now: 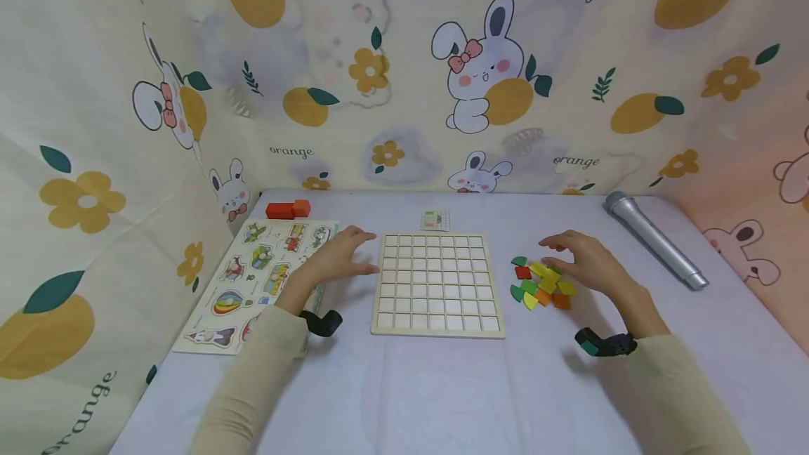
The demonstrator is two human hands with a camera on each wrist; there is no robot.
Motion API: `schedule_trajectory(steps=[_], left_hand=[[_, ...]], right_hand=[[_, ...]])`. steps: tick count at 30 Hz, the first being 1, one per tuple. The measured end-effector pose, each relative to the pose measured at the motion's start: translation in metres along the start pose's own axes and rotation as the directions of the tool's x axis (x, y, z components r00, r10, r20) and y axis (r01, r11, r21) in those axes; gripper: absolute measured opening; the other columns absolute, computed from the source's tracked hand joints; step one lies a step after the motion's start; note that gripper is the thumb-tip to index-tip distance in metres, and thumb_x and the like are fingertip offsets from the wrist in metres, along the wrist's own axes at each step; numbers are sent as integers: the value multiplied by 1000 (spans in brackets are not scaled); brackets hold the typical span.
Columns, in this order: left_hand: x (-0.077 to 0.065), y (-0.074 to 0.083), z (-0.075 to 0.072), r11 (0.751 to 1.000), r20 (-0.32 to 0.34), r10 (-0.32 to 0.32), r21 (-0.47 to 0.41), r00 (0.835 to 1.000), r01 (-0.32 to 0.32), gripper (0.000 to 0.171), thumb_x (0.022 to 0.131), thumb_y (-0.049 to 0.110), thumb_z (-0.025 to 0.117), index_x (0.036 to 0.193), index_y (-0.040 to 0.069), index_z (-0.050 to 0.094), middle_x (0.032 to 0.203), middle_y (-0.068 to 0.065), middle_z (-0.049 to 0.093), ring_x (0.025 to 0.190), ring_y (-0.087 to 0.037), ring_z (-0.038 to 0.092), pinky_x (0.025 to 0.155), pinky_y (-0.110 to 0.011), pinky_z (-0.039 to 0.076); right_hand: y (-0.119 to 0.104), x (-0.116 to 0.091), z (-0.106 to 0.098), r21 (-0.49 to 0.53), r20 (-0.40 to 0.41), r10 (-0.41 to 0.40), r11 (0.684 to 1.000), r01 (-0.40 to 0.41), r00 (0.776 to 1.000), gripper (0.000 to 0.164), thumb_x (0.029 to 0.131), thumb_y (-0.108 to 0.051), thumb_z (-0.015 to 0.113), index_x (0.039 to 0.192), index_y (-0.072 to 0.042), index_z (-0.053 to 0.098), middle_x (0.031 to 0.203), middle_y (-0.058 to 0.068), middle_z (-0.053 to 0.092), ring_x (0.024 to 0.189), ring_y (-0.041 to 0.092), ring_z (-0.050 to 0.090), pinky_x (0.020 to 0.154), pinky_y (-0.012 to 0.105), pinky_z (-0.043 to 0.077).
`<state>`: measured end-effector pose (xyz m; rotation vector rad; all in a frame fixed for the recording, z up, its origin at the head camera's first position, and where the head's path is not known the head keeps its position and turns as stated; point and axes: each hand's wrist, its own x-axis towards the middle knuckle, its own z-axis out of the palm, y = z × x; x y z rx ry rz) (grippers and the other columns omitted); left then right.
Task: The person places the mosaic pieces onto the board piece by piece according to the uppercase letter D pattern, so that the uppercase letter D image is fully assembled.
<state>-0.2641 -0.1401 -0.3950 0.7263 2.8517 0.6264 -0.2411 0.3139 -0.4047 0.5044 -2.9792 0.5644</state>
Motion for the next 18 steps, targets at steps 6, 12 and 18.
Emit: schedule_trajectory(steps=[6,12,18], left_hand=[[5,-7,22,996,34,22,-88,999,-19,77,78,35,75,139,3,41,139,-18,40,128,-31,39,107,-45,35],[10,-13,39,992,59,61,-117,996,-54,83,74,32,78,140,0,38,140,-19,40,131,-32,36,111,-43,30],[10,-18,48,990,44,93,-115,995,-87,86,71,31,81,139,-1,39,139,-19,42,131,-32,36,112,-42,27]], right_hand=[[11,-7,5,48,18,27,998,-28,999,35,85,-11,67,117,-1,61,110,21,60,98,34,52,85,54,48],[23,-11,11,81,29,61,995,-63,998,34,86,-9,65,118,0,60,109,20,60,96,33,52,84,53,48],[34,-13,20,107,44,95,989,-100,994,33,86,-8,64,119,-1,60,104,17,61,91,29,51,80,47,49]])
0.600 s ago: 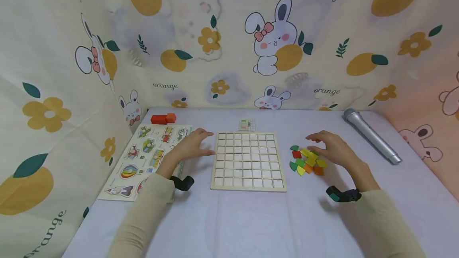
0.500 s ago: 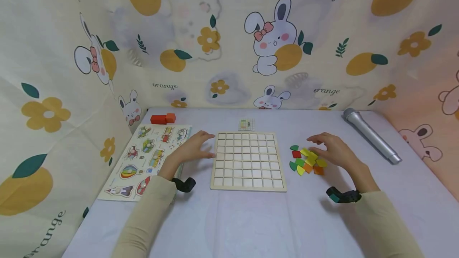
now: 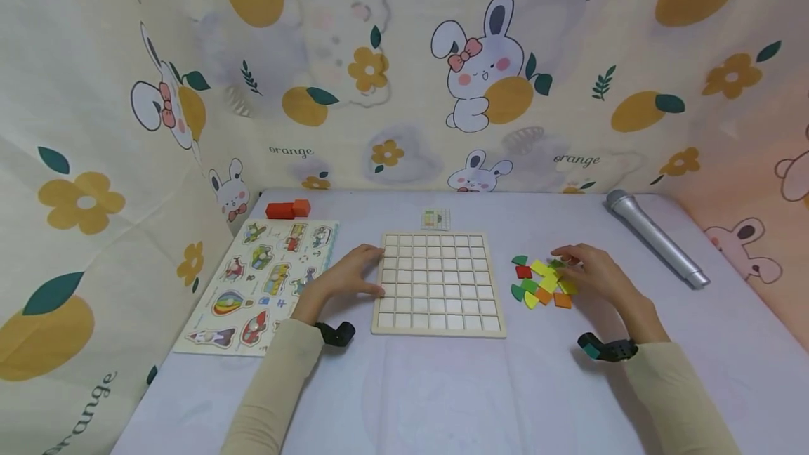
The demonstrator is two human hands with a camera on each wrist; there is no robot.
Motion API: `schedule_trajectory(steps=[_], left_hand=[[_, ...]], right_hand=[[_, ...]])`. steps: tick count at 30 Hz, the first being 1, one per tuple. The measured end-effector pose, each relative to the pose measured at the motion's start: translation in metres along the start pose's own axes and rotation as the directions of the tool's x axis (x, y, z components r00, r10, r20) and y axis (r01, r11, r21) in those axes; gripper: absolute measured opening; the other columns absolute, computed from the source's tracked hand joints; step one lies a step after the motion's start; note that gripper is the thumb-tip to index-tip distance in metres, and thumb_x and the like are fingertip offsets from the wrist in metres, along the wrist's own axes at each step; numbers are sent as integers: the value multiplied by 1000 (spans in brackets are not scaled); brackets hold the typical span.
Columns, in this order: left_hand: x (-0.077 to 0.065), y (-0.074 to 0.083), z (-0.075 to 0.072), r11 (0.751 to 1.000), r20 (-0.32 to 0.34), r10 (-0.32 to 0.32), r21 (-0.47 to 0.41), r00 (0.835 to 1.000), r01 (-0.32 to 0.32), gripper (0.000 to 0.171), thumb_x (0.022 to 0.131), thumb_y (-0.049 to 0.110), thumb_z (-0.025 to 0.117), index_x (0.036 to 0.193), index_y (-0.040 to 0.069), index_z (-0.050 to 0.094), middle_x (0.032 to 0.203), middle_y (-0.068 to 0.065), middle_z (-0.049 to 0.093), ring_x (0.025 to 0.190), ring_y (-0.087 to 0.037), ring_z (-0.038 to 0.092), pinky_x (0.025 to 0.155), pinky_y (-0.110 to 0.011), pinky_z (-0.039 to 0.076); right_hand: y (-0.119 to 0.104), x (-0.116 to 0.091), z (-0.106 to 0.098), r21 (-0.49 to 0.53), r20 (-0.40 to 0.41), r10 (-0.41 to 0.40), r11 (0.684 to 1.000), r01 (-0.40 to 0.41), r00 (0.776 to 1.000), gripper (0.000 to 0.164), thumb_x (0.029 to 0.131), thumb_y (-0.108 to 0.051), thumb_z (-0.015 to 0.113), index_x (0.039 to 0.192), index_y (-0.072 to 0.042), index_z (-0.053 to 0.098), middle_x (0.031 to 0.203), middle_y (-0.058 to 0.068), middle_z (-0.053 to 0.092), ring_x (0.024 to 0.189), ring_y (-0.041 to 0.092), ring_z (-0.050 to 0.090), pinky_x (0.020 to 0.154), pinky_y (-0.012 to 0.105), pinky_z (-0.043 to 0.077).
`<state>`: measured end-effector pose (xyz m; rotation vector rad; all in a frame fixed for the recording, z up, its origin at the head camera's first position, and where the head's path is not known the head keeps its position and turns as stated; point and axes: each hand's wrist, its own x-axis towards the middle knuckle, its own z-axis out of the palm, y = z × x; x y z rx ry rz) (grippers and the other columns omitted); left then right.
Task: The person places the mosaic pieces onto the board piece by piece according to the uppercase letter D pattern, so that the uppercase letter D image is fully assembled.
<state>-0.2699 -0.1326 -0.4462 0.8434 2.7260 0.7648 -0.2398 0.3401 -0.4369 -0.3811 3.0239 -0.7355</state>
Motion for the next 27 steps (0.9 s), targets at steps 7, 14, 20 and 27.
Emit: schedule_trajectory(steps=[7,14,20,27], left_hand=[[1,-4,2,1000,-3,-10,-1,1000,10,85,71,30,81,139,-2,39,141,-18,40,133,-31,34,113,-41,25],[1,-3,0,1000,17,-31,-1,999,31,85,72,30,80,139,-1,38,142,-18,38,134,-32,32,113,-42,24],[0,-1,-1,998,35,-56,-1,998,56,85,72,31,80,140,1,38,144,-16,35,135,-31,29,114,-42,23],[2,-2,0,997,47,-71,8,996,71,86,72,33,80,141,2,38,144,-15,35,135,-30,29,114,-42,23]], right_hand=[[8,0,5,-13,15,17,1000,-16,1000,34,86,-10,66,118,0,60,96,12,60,86,26,50,77,41,49],[9,1,6,-8,26,33,999,-33,999,31,87,-9,64,117,-2,61,96,12,58,86,26,50,76,38,50],[10,2,6,-17,25,30,999,-29,999,29,87,-8,63,116,-3,62,94,12,56,85,25,49,73,35,49],[10,3,6,-18,26,30,999,-30,999,28,87,-9,63,115,-4,62,95,13,56,85,26,50,73,35,50]])
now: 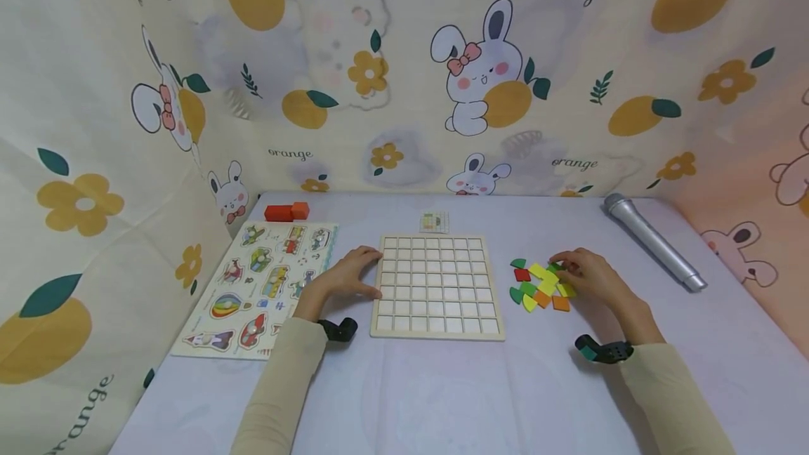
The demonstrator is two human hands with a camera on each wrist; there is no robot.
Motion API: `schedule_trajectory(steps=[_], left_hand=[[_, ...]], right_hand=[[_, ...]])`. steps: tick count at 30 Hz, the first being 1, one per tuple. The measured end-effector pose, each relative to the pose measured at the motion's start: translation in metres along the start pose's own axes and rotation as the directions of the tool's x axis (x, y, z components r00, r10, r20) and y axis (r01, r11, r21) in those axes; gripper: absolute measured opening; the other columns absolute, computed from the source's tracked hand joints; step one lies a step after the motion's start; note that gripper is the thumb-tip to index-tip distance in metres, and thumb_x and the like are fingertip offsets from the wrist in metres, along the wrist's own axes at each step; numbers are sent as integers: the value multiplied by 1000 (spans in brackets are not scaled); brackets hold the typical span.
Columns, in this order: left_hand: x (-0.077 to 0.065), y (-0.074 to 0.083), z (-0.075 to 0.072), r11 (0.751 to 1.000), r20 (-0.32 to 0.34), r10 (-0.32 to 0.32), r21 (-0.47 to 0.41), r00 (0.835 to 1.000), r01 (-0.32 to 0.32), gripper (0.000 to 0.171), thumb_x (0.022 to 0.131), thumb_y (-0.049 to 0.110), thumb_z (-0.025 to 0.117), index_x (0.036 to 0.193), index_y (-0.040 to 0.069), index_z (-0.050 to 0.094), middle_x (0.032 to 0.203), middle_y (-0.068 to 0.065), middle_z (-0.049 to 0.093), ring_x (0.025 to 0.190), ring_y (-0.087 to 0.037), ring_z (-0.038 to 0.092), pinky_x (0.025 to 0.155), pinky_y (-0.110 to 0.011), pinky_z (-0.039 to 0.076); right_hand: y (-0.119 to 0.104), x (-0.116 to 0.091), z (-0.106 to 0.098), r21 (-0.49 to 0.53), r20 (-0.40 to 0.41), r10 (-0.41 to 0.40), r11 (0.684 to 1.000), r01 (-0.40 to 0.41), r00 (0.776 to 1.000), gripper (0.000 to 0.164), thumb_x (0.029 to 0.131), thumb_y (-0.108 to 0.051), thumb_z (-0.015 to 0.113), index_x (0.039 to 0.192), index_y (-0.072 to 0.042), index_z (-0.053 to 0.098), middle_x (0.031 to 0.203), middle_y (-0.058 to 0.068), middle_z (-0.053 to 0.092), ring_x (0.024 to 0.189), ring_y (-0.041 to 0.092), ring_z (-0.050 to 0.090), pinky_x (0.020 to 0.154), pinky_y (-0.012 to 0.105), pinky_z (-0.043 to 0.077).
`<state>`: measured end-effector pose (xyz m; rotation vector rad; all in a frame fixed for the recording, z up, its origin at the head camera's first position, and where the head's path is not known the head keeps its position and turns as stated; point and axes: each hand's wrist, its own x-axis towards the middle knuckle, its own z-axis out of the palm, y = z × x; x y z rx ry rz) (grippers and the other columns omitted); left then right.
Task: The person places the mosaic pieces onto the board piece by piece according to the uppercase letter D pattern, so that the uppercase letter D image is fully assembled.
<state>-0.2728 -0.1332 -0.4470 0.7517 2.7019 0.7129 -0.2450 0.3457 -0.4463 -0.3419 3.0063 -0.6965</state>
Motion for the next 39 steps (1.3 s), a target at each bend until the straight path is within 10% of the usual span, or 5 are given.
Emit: schedule_trajectory(steps=[32,39], left_hand=[[-1,-3,3,999,-4,-7,-42,1000,7,84,73,33,79,141,5,38,145,-15,35,135,-31,28,113,-45,24],[0,-4,3,999,5,-13,-29,1000,14,85,73,33,79,141,5,38,145,-14,35,136,-30,28,113,-43,24]], right_hand=[[-3,2,5,-37,-31,70,997,-71,997,37,87,-14,65,120,1,59,103,21,55,90,32,50,80,49,50],[-35,19,14,65,-88,26,998,-20,996,37,89,-15,62,123,-2,57,112,19,52,100,33,49,87,50,49]])
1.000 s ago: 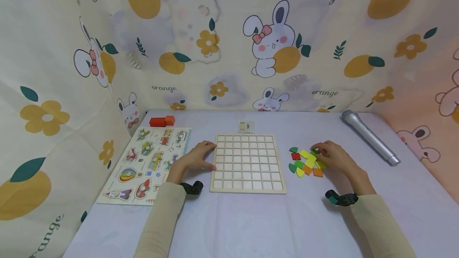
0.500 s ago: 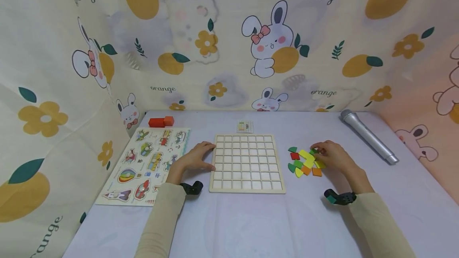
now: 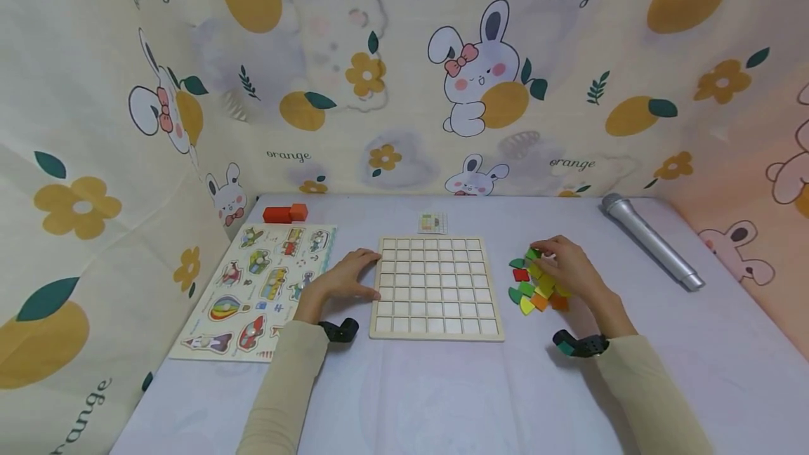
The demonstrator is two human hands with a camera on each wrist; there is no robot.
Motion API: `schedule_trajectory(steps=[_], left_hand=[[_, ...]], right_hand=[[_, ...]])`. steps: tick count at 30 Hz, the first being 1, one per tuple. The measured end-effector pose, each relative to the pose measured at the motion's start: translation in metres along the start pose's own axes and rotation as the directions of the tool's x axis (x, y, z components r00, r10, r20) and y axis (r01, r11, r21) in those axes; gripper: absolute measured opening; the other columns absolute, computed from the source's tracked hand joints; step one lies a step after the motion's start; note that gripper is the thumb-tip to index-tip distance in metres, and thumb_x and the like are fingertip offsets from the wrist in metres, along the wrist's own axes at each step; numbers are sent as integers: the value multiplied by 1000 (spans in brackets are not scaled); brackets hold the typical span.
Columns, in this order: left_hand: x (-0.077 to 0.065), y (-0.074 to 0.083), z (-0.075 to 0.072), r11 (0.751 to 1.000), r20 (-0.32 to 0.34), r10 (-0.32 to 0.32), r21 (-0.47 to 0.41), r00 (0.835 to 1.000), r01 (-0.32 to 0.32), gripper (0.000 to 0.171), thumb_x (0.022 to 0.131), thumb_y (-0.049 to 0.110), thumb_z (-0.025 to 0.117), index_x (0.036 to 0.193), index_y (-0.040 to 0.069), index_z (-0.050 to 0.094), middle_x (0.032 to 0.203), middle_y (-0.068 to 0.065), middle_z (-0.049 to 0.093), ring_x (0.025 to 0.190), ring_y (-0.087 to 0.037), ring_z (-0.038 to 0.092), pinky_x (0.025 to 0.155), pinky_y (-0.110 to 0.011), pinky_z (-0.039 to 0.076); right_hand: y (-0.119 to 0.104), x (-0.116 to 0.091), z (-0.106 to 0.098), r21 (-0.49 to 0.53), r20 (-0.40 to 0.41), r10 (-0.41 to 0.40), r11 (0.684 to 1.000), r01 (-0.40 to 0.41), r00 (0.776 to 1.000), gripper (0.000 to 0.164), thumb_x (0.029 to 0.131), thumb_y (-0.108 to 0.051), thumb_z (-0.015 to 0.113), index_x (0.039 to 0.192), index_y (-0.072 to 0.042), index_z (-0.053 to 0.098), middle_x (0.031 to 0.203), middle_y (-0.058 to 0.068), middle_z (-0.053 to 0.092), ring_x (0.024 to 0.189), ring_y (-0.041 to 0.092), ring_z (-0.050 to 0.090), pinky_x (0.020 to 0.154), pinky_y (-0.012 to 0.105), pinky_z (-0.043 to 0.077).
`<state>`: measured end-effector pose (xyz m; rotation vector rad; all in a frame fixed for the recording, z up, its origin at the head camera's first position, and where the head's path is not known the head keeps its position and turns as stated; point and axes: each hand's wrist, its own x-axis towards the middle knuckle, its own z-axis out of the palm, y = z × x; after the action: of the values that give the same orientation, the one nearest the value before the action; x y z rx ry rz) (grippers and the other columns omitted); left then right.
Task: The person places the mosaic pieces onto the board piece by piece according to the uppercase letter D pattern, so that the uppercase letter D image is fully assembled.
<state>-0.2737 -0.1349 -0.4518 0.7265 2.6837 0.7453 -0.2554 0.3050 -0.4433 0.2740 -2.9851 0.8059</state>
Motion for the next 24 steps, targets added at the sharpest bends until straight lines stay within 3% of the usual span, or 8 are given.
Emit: schedule_trajectory(steps=[5,9,12,17,24], left_hand=[[1,-2,0,1000,0,10,-5,1000,-10,84,74,34,78,142,5,37,145,-14,34,136,-30,28,113,-43,23],[0,-2,-1,1000,3,20,-7,1000,-20,84,74,33,78,141,4,37,145,-15,34,136,-31,28,113,-44,23],[0,-1,-1,1000,7,12,-9,1000,-12,83,74,32,78,141,5,37,145,-15,34,136,-31,27,114,-44,23],[-1,2,-2,1000,6,7,-11,1000,-7,83,74,32,79,141,5,37,145,-14,35,136,-30,28,113,-44,23],[-1,2,-3,1000,12,14,-18,1000,-14,83,75,30,78,141,4,37,146,-15,34,136,-31,27,114,-44,22]], right_hand=[[-43,20,19,63,-1,-122,991,122,993,34,88,-12,63,121,-3,60,109,14,55,101,30,51,88,48,49],[-72,35,42,75,-24,-297,952,298,954,32,87,-9,64,118,0,62,104,14,58,94,28,55,81,44,51],[-89,44,58,92,-39,-385,918,387,922,31,86,-7,65,116,1,63,102,14,59,89,26,56,76,41,51],[-112,58,81,123,-53,-446,885,449,894,29,85,-6,66,114,1,65,100,13,59,89,25,58,76,38,53],[-138,69,104,161,-47,-452,877,454,891,28,86,-7,65,114,0,65,102,11,59,93,25,60,80,34,54]])
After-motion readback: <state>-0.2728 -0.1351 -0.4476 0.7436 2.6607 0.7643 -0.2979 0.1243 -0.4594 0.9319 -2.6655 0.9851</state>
